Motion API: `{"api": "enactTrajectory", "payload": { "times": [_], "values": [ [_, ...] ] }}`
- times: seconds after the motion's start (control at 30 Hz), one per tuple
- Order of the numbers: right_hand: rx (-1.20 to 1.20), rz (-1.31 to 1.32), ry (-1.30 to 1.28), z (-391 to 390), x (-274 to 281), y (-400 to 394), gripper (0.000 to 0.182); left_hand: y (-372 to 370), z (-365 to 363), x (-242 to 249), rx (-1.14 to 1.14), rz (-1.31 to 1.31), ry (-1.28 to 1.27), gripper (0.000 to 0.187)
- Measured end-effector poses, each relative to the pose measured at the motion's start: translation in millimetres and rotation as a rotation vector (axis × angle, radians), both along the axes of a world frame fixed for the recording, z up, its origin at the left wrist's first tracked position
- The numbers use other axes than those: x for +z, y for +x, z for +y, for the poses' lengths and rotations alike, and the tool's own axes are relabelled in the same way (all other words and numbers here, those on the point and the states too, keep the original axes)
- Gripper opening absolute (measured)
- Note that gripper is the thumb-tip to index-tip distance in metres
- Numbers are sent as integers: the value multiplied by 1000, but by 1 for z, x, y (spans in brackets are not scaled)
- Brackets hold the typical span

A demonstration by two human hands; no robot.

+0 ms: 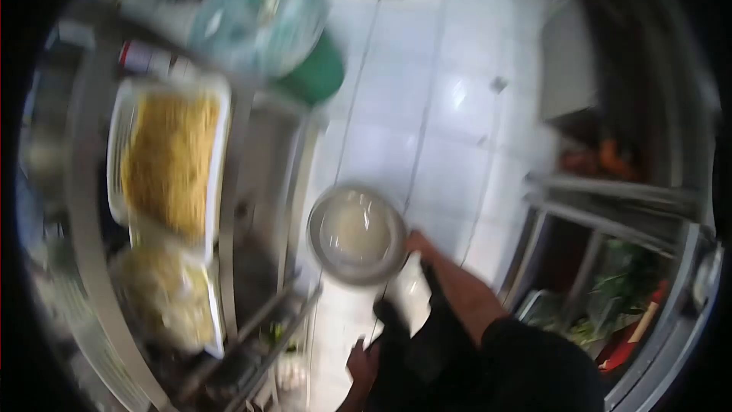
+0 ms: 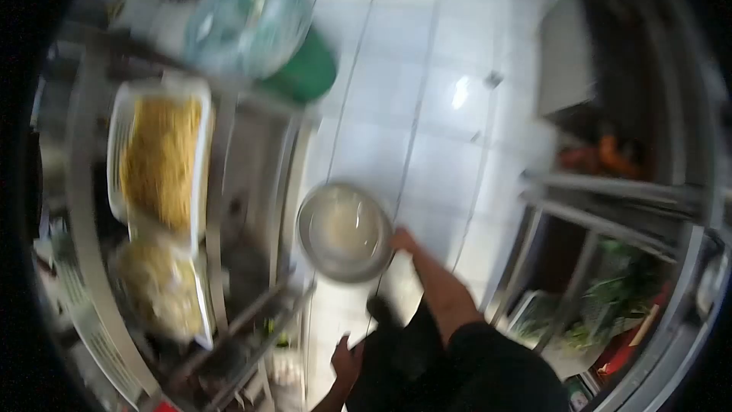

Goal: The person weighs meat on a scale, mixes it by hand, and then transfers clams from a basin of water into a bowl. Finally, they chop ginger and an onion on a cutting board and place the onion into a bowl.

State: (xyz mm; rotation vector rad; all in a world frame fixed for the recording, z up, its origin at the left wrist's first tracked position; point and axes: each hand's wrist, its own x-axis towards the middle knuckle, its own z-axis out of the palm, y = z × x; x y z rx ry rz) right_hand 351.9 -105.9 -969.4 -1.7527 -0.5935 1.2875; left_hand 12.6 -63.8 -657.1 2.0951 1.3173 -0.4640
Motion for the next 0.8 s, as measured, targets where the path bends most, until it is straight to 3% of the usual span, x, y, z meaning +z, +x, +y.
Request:
{"api": "enactTrajectory", "payload": {
  "times": [0.03, 0.07, 0.1, 0.17, 0.2, 0.23, 0.3, 0.37, 0.47, 0.5, 0.53, 0.6, 0.67, 0.7, 0.73, 0.8],
  "values": [
    [-247, 289, -226, 14, 85, 34, 44, 28, 13, 19, -52, -3, 36, 52],
    [-340, 373, -299, 17, 154, 58, 52, 59, 30, 45, -33, 67, 13, 46],
    [-536, 442, -242, 15, 194, 76, 39, 81, 57, 63, -15, -14, 9, 39],
    [-635, 388, -194, 1, 227, 118, 34, 123, 113, 92, -96, -194, 141, 33],
    [-655, 356, -214, 1, 275, 148, 36, 147, 142, 103, -72, -243, 178, 29],
    [-733, 380, -198, 0, 295, 173, 42, 190, 165, 143, 129, -368, 85, 27],
    [-910, 390, -138, 6, 386, 230, 45, 263, 197, 215, 199, -538, 67, 23],
    [-971, 379, -68, 8, 416, 288, 45, 336, 199, 310, 348, -733, -20, 19],
    [-1107, 412, 88, 16, 473, 397, 40, 398, 207, 402, 391, -827, -223, 34],
    [-1163, 437, 149, 18, 497, 431, 37, 416, 219, 408, 376, -804, -242, 37],
    [-1219, 499, 211, 24, 555, 464, 36, 430, 244, 410, 352, -775, -243, 41],
    [-1312, 419, 227, 31, 611, 541, 38, 475, 283, 387, 357, -822, -272, 42],
    [-1276, 578, 505, 23, 670, 613, 41, 534, 309, 413, 189, -784, -130, 42],
    [-1261, 583, 674, 22, 672, 660, 48, 579, 317, 420, 100, -795, -67, 42],
    [-1261, 603, 722, 20, 691, 704, 48, 608, 330, 421, -105, -795, 137, 40],
    [-1221, 633, 758, 18, 736, 788, 36, 665, 332, 456, -126, -793, 58, 39]
  ]
}}
